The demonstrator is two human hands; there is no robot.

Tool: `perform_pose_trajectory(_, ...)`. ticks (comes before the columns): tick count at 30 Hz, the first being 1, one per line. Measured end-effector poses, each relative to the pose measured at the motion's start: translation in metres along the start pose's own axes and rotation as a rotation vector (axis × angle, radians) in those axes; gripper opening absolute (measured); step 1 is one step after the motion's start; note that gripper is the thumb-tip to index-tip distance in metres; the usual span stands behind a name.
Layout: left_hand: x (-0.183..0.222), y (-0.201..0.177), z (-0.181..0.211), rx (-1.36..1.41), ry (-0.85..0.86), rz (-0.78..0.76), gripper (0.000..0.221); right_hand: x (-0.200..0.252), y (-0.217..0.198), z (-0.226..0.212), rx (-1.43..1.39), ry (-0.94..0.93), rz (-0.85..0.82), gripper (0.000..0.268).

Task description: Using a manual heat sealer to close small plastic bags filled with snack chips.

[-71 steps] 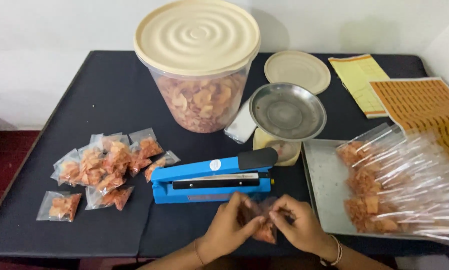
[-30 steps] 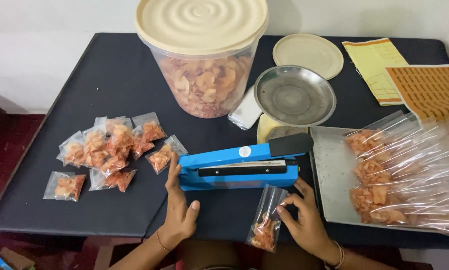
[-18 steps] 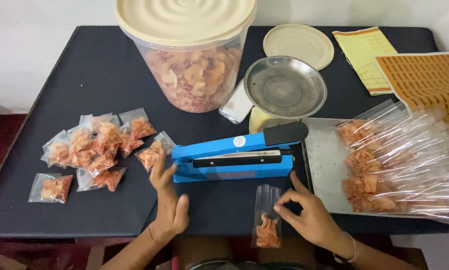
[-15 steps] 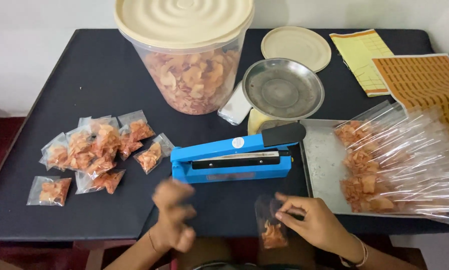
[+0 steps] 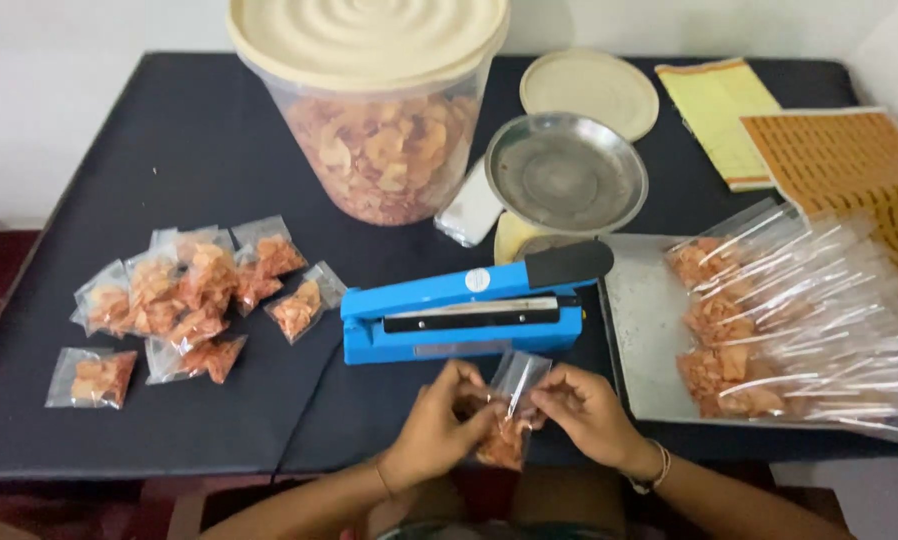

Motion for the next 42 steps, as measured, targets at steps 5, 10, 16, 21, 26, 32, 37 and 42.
perform_pose_trajectory(5,0.005,-0.002,0.003,0.038,-0.01,0.028,0.034,0.004,0.001,0.009,-0.025,-0.041,0.009,0.007)
perform_pose_trajectory(10,0.009,-0.006,0.0,-0.007,-0.044,0.012,0.031,0.003,-0.004,0.028,0.046,0.026,0.089,0.013)
perform_pose_trajectory(16,0.007,-0.016,0.009,-0.095,0.074,0.011,0.035,-0.001,-0.002,0.016,0.021,0.104,0.123,0.017)
perform_pose_trajectory(21,0.005,-0.018,0.004,-0.054,0.121,0.032,0.032,-0.003,-0.003,0.023,0.015,0.123,0.164,0.03)
perform_pose_trajectory(26,0.002,-0.019,-0.003,-0.007,0.19,0.067,0.022,-0.005,-0.004,0.01,0.07,-0.165,0.128,0.029)
perform_pose_trajectory(32,0.008,-0.019,-0.002,0.024,0.151,-0.002,0.022,-0.002,-0.007,0.013,0.465,-0.328,0.2,0.017)
perform_pose_trajectory(37,0.01,-0.02,0.015,-0.204,0.333,-0.023,0.02,-0.001,0.008,-0.018,0.532,-0.487,0.072,0.007)
perform_pose_trajectory(42,0.007,-0.018,0.012,-0.227,0.324,-0.059,0.021,-0.001,0.01,-0.024,0.548,-0.478,0.068,0.008)
Point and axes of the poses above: each hand's wrist, its own x-axis away from the middle knuckle, its own y-axis out of the palm, z = x × y, the point moved 2 cm from there along -x, towards the middle knuckle, and after that the axes turned 10 degrees about -z, right-handed, at the moved point
